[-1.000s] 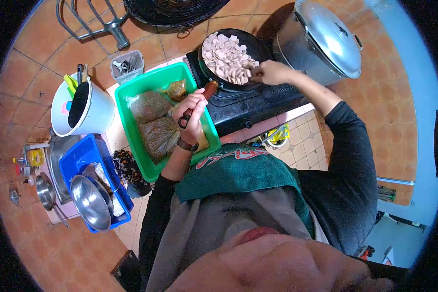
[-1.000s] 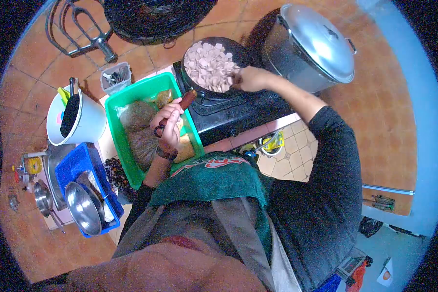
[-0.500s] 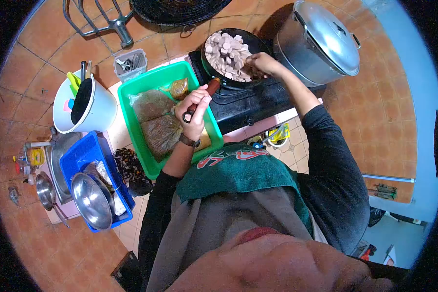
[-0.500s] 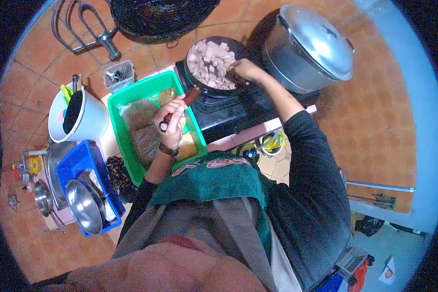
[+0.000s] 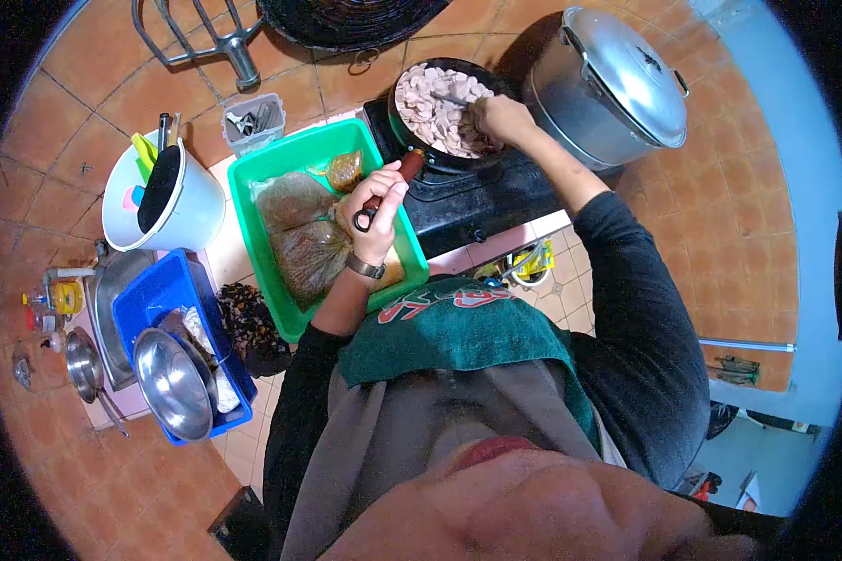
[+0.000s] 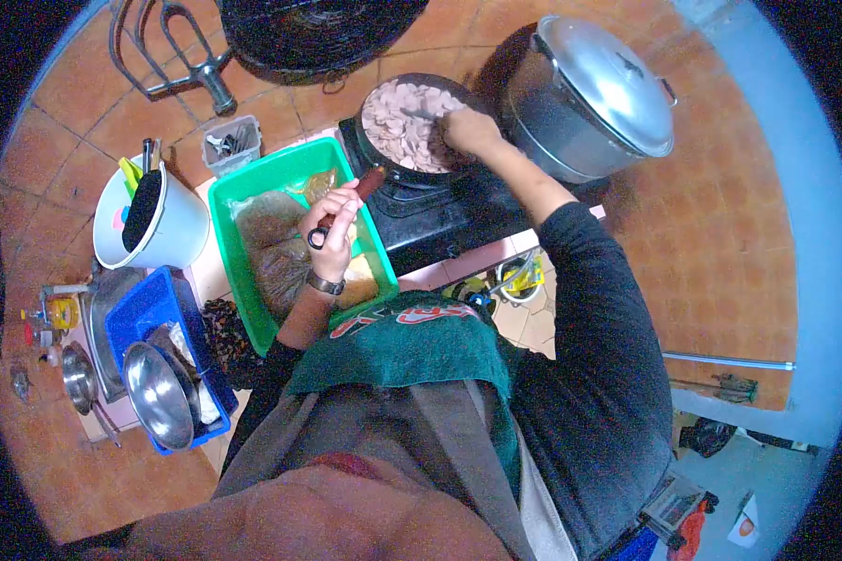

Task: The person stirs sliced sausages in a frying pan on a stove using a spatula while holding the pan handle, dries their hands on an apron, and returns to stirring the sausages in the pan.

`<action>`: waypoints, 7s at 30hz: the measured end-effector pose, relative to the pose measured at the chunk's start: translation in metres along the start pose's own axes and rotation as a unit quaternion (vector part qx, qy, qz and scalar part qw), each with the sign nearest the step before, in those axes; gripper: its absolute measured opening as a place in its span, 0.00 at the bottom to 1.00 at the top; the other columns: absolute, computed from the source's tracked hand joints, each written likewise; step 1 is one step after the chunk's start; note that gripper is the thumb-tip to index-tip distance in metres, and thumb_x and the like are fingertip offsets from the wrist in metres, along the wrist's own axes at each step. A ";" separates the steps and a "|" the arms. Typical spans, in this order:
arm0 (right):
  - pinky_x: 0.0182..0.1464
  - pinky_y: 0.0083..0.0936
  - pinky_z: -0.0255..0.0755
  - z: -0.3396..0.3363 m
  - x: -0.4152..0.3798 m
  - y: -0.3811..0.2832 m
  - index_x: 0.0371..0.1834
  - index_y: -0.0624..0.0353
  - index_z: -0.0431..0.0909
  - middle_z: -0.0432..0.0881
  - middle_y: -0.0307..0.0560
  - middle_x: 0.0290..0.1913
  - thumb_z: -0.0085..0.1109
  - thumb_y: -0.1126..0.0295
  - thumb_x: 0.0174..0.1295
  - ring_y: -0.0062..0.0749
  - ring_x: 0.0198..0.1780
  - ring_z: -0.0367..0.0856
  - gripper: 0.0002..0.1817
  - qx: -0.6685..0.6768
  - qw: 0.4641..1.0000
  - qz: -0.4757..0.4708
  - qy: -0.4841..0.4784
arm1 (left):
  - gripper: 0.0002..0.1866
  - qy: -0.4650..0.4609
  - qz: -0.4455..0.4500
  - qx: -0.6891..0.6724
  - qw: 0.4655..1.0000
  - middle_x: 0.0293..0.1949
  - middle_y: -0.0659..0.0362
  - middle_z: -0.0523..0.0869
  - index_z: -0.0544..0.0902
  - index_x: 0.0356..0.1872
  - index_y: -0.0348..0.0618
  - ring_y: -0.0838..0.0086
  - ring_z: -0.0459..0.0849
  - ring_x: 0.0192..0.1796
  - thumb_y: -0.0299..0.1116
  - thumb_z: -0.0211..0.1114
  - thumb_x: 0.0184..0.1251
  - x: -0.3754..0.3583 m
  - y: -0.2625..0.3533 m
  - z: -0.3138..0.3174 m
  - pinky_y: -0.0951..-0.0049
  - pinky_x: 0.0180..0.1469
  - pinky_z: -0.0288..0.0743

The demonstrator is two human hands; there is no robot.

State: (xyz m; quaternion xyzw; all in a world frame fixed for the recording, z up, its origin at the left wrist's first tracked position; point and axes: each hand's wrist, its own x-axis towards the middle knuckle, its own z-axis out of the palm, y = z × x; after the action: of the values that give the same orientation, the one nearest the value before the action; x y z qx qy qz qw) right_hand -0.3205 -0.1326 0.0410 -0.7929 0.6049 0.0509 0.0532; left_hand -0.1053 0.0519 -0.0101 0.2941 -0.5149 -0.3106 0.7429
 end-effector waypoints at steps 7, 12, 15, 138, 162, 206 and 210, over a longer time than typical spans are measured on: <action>0.48 0.44 0.78 -0.017 -0.053 0.012 0.43 0.49 0.85 0.84 0.57 0.43 0.54 0.63 0.57 0.51 0.46 0.84 0.14 -0.049 0.994 -0.082 -0.044 | 0.11 0.017 0.019 -0.011 1.000 0.25 0.57 0.81 0.71 0.20 0.38 0.71 0.82 0.33 0.15 0.62 0.58 -0.002 -0.005 0.001 0.52 0.58 0.75; 0.43 0.44 0.79 -0.047 -0.046 0.046 0.44 0.47 0.83 0.82 0.54 0.43 0.54 0.67 0.58 0.50 0.41 0.85 0.13 -0.110 0.985 -0.076 0.106 | 0.11 0.018 0.018 -0.005 1.000 0.24 0.57 0.81 0.71 0.20 0.37 0.71 0.82 0.33 0.15 0.62 0.57 -0.001 -0.003 0.001 0.52 0.57 0.75; 0.42 0.42 0.80 -0.019 -0.005 0.068 0.45 0.51 0.81 0.79 0.54 0.45 0.52 0.71 0.57 0.50 0.43 0.84 0.13 -0.201 0.966 -0.086 0.137 | 0.12 0.007 0.013 -0.001 1.000 0.24 0.57 0.78 0.70 0.20 0.39 0.69 0.80 0.34 0.16 0.58 0.61 -0.001 -0.003 0.002 0.48 0.60 0.72; 0.52 0.46 0.75 0.002 -0.004 0.021 0.46 0.51 0.83 0.83 0.58 0.47 0.51 0.60 0.60 0.53 0.50 0.82 0.16 -0.021 0.996 -0.046 -0.073 | 0.10 0.023 0.009 0.019 1.000 0.26 0.57 0.79 0.73 0.21 0.38 0.70 0.80 0.36 0.15 0.57 0.60 -0.011 0.003 0.015 0.49 0.60 0.72; 0.39 0.42 0.79 -0.033 -0.009 0.012 0.34 0.57 0.84 0.85 0.56 0.34 0.58 0.65 0.53 0.49 0.37 0.86 0.10 -0.128 0.944 -0.301 0.043 | 0.08 0.038 0.025 -0.007 0.999 0.29 0.56 0.82 0.74 0.22 0.37 0.68 0.82 0.38 0.15 0.61 0.56 -0.015 -0.003 0.017 0.50 0.60 0.72; 0.41 0.31 0.78 0.045 0.057 0.056 0.45 0.66 0.83 0.86 0.49 0.34 0.63 0.59 0.57 0.35 0.34 0.84 0.21 0.256 0.964 -0.013 -0.066 | 0.10 0.012 -0.008 0.006 1.000 0.25 0.55 0.80 0.71 0.19 0.37 0.68 0.80 0.34 0.14 0.58 0.57 -0.009 0.008 0.015 0.49 0.60 0.71; 0.15 0.22 0.58 0.007 0.049 0.077 0.31 0.59 0.82 0.77 0.39 0.21 0.61 0.63 0.60 0.21 0.15 0.67 0.10 0.301 0.944 0.043 -0.132 | 0.10 0.010 0.002 0.007 1.000 0.26 0.55 0.80 0.71 0.20 0.37 0.68 0.81 0.34 0.15 0.59 0.57 -0.009 0.007 0.013 0.49 0.60 0.71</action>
State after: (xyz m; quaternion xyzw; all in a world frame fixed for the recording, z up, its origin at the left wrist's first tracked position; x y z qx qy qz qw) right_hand -0.3820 -0.1987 0.0249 -0.6992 0.6134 -0.0267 0.3663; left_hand -0.1193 0.0617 -0.0057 0.3016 -0.5100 -0.3027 0.7465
